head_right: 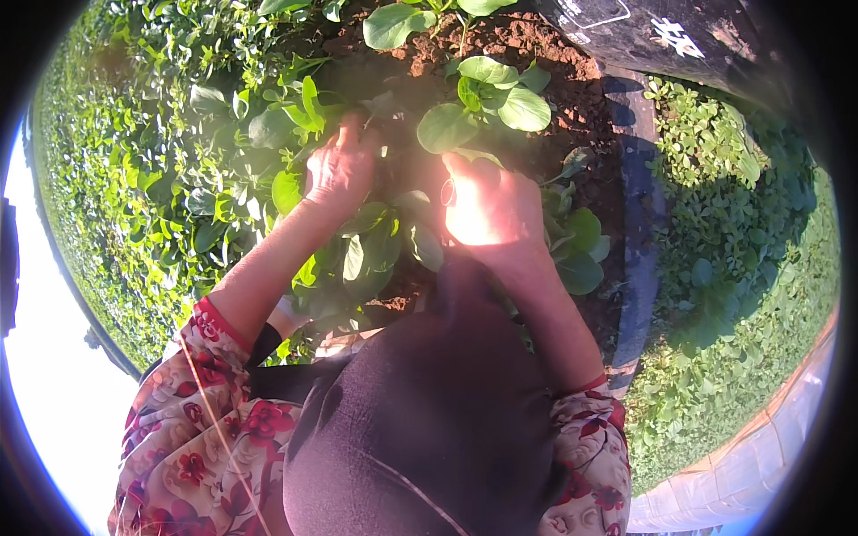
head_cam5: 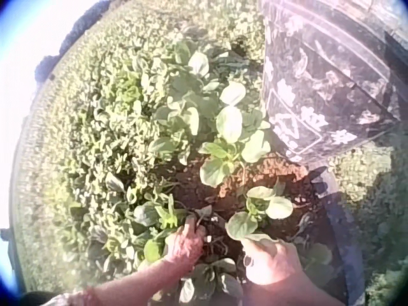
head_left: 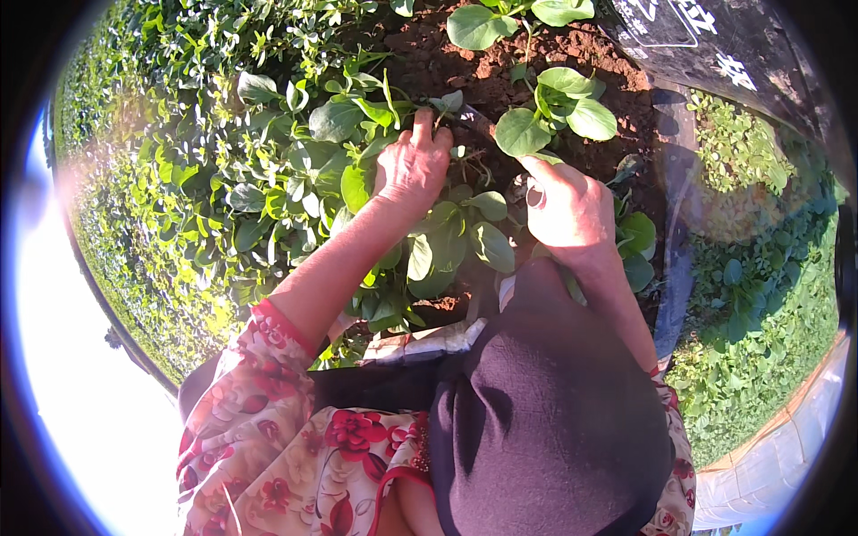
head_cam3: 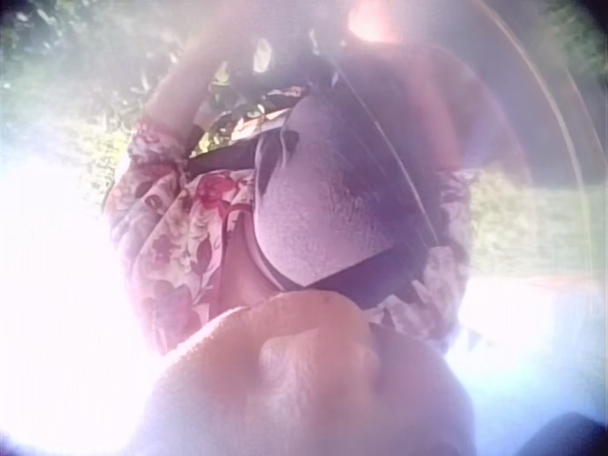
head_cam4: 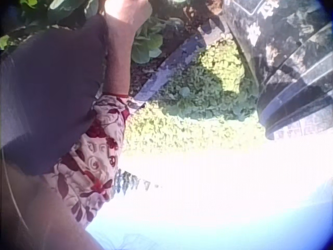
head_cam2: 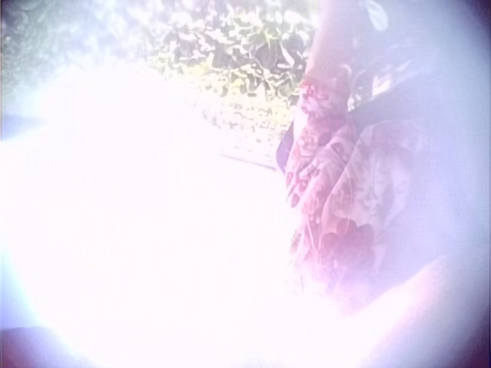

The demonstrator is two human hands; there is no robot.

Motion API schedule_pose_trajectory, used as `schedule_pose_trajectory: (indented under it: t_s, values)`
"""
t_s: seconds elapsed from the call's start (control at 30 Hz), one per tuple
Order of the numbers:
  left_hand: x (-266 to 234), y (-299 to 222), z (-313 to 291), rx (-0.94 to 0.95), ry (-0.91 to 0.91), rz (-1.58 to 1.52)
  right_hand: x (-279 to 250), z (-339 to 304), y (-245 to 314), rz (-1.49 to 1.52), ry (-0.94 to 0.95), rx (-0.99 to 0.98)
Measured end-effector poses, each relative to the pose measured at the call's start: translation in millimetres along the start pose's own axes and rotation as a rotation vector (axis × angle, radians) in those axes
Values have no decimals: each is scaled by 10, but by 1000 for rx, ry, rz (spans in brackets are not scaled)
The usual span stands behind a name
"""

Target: The person pulls weeds from around small green plants in a field using a hand tool, placing the removed vegetation into a black bucket.

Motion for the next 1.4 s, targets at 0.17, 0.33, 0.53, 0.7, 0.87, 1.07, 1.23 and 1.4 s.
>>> schedule_pose_trajectory:
  t_s: [0.17,0.33,0.53,0.7,0.87,1.07,1.23,1.4]
  values:
    - [26,137,311,-212,248,77,99,195,-14,-35,119,80]
    - [138,153,334,-123,159,130,267,324,-10,-13,124,90]
    - [312,190,405,-233,201,108,400,413,-12,57,84,71]
    - [-14,-45,201,-42,162,-21,195,189,-25,47,74,176]
    - [-57,-320,-401,72,381,-109,-124,-58,-7,175,84,166]
    - [-13,-204,-408,-128,447,-93,-134,-148,4,105,207,46]
    - [203,20,-69,-128,726,204,173,-109,-160,90,367,99]
    - [843,267,-138,34,595,558,518,207,-116,-71,351,-101]
Point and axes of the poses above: each hand's wrist, its own z-axis towards the middle knuckle, its own x-axis out of the palm, y = z × x, the point moved 3 cm from there along z, towards the middle knuckle, and after that the axes turned 2 degrees about y, right-handed, at the moved point
